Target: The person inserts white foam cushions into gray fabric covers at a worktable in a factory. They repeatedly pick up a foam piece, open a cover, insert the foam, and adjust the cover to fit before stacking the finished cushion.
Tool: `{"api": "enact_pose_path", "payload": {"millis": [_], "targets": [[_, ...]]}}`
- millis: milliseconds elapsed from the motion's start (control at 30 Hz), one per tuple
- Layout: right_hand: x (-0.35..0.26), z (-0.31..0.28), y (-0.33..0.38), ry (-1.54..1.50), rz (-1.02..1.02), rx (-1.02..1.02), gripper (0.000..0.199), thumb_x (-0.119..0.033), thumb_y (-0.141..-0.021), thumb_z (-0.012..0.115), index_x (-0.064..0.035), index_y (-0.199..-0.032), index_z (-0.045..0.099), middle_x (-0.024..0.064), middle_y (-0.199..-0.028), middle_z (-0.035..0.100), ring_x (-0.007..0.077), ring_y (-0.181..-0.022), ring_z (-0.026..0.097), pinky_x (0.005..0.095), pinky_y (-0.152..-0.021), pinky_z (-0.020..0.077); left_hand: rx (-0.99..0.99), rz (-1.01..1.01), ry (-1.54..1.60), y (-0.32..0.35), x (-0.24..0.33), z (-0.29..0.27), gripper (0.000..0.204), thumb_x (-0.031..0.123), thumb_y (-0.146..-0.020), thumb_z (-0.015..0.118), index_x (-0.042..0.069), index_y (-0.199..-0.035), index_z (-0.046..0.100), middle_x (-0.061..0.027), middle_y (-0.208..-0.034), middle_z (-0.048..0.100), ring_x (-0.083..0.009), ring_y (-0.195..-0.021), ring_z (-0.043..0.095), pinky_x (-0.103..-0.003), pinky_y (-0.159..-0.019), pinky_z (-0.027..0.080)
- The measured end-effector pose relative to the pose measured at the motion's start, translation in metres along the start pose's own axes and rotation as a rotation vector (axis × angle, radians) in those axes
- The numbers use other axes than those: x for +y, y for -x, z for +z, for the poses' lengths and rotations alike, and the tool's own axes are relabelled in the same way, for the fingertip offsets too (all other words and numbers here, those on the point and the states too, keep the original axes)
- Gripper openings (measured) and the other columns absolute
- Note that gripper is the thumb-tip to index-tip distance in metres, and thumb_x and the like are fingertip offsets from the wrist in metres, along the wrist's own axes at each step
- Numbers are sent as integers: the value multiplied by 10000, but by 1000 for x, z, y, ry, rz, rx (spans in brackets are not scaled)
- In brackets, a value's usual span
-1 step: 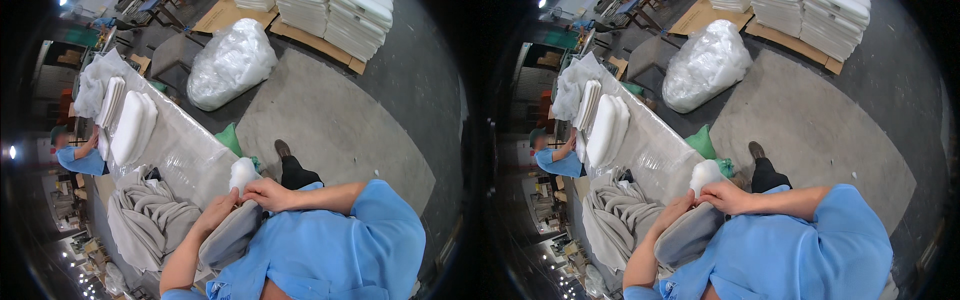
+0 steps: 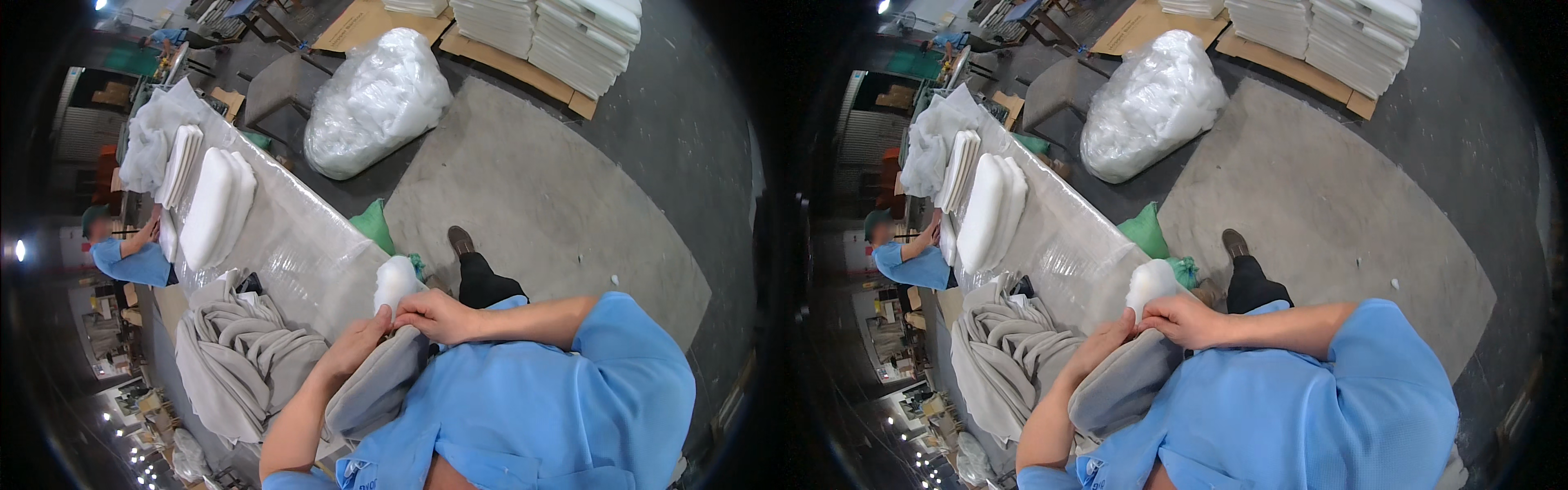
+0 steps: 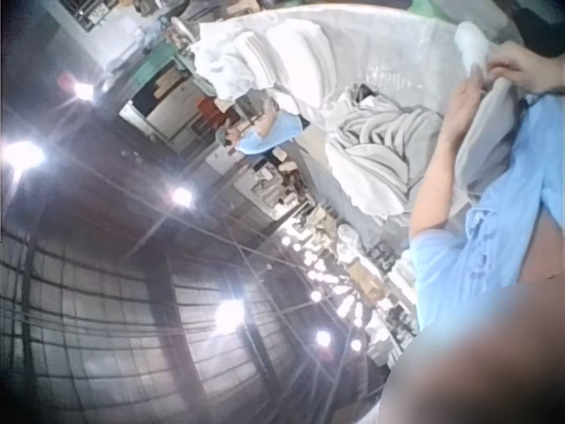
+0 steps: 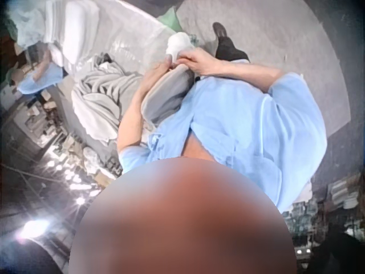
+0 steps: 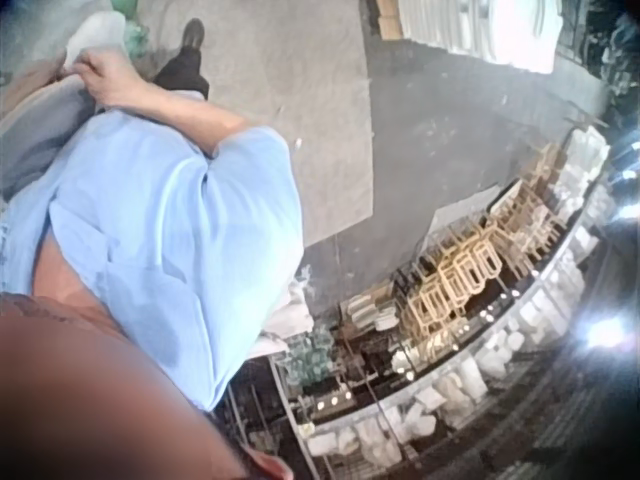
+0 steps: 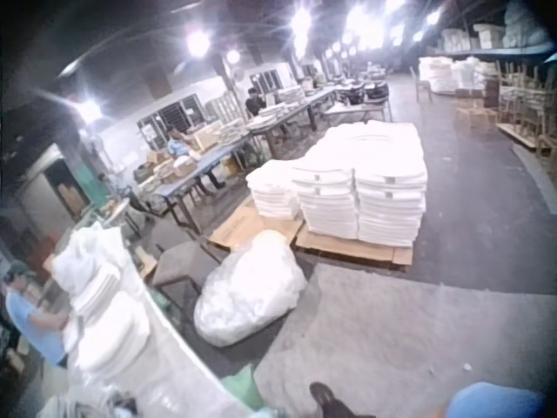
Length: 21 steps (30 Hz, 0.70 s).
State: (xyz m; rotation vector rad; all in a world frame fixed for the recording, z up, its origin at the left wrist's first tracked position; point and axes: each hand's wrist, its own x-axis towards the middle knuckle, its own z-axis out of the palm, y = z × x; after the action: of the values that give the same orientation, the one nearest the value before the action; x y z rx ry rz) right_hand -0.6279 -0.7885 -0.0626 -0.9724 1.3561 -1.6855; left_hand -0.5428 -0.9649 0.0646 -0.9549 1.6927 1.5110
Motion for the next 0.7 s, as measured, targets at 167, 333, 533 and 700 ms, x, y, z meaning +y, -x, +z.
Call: {"api": "enact_pose_path", "payload": {"millis": [167,333,533,700], "targets": [[13,-13,1,-528,411,-238,229,-262,-1100,595,-83,-1153,728,-28,-971,668,98,-919,593,260,-788,471,-270,-6,-125,-9,-17,-16,383,382,-1102,603,47,-997,756,75,-805,623,-9,-708,483,-207,-593,363],[22,-35,11,-818,499,-479,234,-250,-1050,686,-98,-1223,723,-31,-1076,667,62,-1017,580,237,-858,462,-258,137,-149,-4,-6,-14,220,211,-1082,646,38,-999,753,80,-795,616,-10,-713,490,-206,-604,380],[44,-13,15,-642,396,-456,128,-136,-1013,736,-41,-1098,722,-51,-978,676,43,-907,584,241,-826,484,-269,236,-259,-3,2,-19,192,186,-1073,648,13,-1048,728,71,-827,624,-17,-754,511,-207,-639,412],[38,-3,24,-516,323,-231,128,-161,-1004,753,-38,-1026,726,-59,-895,660,35,-865,572,236,-787,477,-335,126,-401,-11,12,-35,186,193,-1078,647,26,-1059,726,74,-860,633,-10,-761,521,-205,-641,427]]}}
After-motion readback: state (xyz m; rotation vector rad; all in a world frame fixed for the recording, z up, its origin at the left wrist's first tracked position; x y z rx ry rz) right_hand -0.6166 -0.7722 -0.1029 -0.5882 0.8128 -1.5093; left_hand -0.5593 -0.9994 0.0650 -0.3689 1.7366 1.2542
